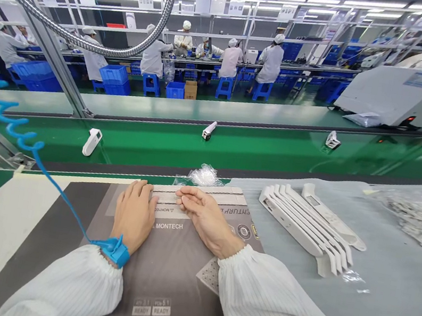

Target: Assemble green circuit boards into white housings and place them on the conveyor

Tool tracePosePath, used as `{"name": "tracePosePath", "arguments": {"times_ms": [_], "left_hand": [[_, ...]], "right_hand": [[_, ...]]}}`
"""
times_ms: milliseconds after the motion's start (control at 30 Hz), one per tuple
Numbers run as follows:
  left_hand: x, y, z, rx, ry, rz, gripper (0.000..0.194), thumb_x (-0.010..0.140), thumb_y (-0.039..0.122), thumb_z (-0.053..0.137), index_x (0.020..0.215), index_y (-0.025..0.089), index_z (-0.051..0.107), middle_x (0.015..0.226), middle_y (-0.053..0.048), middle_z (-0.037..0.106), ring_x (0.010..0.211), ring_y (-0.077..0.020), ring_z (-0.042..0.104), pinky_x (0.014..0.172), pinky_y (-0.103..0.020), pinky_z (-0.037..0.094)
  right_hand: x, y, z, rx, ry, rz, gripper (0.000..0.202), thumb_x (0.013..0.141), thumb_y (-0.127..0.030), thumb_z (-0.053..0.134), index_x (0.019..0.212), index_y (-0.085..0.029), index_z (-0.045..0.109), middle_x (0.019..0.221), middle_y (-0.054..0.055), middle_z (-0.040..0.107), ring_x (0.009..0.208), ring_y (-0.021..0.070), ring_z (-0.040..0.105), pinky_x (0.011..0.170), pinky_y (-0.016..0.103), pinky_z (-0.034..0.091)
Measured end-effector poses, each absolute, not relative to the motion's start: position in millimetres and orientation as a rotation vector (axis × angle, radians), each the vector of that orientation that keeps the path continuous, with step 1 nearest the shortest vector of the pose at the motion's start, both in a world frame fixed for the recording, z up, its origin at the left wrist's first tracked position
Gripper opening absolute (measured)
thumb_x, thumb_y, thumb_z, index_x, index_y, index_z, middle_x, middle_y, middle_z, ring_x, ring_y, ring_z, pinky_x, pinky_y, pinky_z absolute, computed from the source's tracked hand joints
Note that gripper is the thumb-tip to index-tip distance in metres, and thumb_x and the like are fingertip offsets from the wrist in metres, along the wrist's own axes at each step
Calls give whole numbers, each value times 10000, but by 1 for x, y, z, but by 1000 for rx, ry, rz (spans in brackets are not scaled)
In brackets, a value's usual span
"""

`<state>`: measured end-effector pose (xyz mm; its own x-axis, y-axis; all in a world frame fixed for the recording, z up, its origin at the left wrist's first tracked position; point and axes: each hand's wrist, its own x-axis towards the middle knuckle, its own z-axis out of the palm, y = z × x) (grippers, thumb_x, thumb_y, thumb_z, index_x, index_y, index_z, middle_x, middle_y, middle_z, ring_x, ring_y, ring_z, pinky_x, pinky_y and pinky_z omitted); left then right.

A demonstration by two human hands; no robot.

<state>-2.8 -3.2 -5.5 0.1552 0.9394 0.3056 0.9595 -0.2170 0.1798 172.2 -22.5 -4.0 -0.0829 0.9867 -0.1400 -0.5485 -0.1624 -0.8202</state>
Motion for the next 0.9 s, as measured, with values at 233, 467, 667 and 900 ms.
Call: {"name": "tracePosePath", "arguments": {"times_ms": [233,467,667,900], "left_hand": [[-2,-3,-5,-2345,-1935,-540,298,968,264,436,1176,139,608,1366,-144,567,1314,-318,471,1051,-505,407],[-1,-4,-4,-2352,-1960,-548,301,967,259,441,1187,137,607,1369,-142,567,1327,-316,459,1063,-505,396],[-2,-5,-5,-2355,-1949,-549,307,968,263,440,1189,133,608,1372,-146,562,1324,-320,461,1058,-506,402],[-1,-4,-4,-2361,-1949,-549,317,968,257,424,1197,133,605,1372,-153,561,1321,-318,457,1058,-508,396]], "right_hand": [[172,-23,-4,-858,-734,1562,264,682,-276,819,900,-186,702,994,39,694,824,118,602,844,306,444],[172,-22,-4,-872,-740,1568,253,686,-266,816,901,-189,707,991,34,690,828,113,599,857,302,436],[172,-24,-1,-870,-726,1576,264,673,-263,825,896,-184,709,983,34,691,838,116,602,867,299,435],[172,-25,3,-901,-710,1583,304,636,-277,846,889,-189,702,967,25,690,825,114,593,870,299,429]]}}
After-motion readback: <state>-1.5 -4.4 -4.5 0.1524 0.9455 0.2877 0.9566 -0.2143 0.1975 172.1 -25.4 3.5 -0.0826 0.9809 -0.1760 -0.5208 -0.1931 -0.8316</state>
